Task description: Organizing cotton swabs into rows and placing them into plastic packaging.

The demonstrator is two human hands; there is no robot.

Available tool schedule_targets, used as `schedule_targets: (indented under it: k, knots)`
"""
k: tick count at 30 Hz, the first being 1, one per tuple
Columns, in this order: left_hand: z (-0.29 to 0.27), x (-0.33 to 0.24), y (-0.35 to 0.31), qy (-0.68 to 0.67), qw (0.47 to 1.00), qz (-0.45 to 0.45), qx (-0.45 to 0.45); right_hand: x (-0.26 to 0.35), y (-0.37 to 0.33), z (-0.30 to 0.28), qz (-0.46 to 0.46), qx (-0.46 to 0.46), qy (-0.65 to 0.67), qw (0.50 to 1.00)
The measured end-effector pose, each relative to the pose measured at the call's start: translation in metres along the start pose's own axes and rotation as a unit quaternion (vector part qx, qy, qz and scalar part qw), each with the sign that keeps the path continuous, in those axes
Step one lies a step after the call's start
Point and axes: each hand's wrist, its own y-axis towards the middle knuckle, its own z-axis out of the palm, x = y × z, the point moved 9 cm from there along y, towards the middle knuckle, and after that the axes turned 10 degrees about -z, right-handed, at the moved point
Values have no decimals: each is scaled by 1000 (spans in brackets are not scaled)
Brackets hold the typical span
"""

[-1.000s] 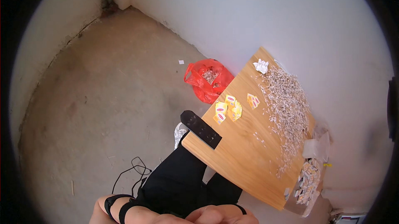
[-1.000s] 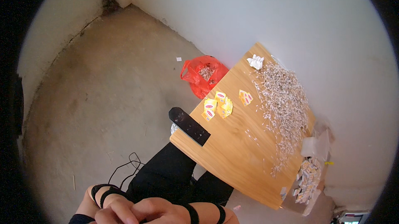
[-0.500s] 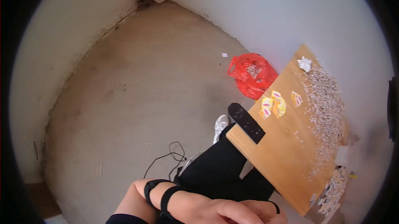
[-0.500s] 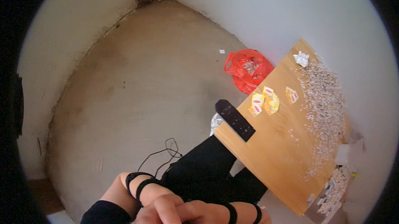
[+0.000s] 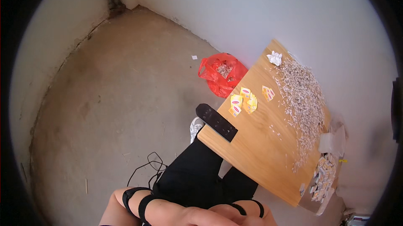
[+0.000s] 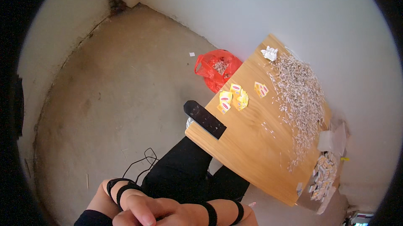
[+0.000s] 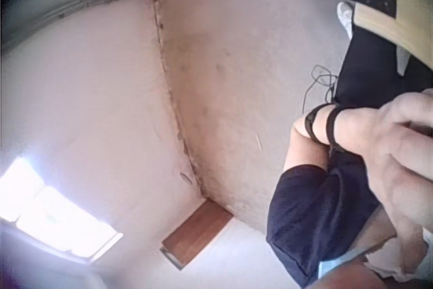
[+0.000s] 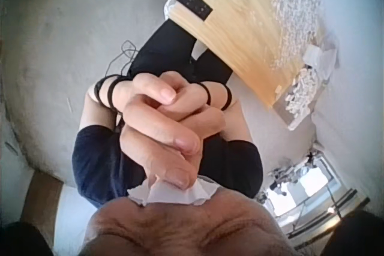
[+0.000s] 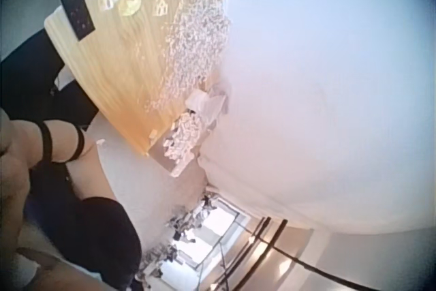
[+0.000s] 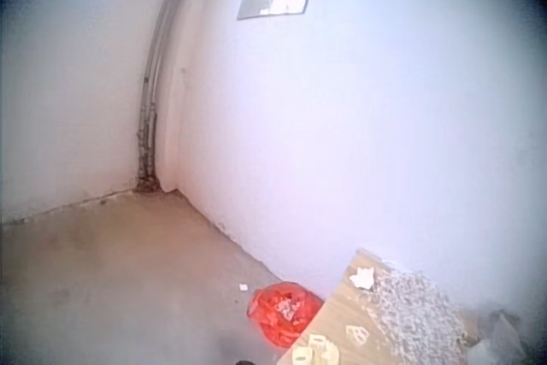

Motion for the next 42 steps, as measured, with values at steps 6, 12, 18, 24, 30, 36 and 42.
schedule_targets:
  k: [6,12,18,24,30,36,42]
  knots:
    - [-9,1,-13,91,994,30,47,6,12,-11,-43,95,-37,994]
    - [-7,3,-17,-15,985,122,120,14,22,-8,-98,198,-61,973]
    - [-71,25,-27,129,935,-44,326,22,31,-6,-164,279,-87,942]
    - [-25,18,5,50,974,-97,196,40,27,-18,-48,287,-23,957]
    - [-76,50,13,359,918,-10,170,28,-15,-4,407,163,400,805]
    - [-107,106,5,451,847,-157,232,62,38,-12,38,241,271,931]
    - [-127,146,-9,477,816,-218,244,118,34,-28,-175,298,111,932]
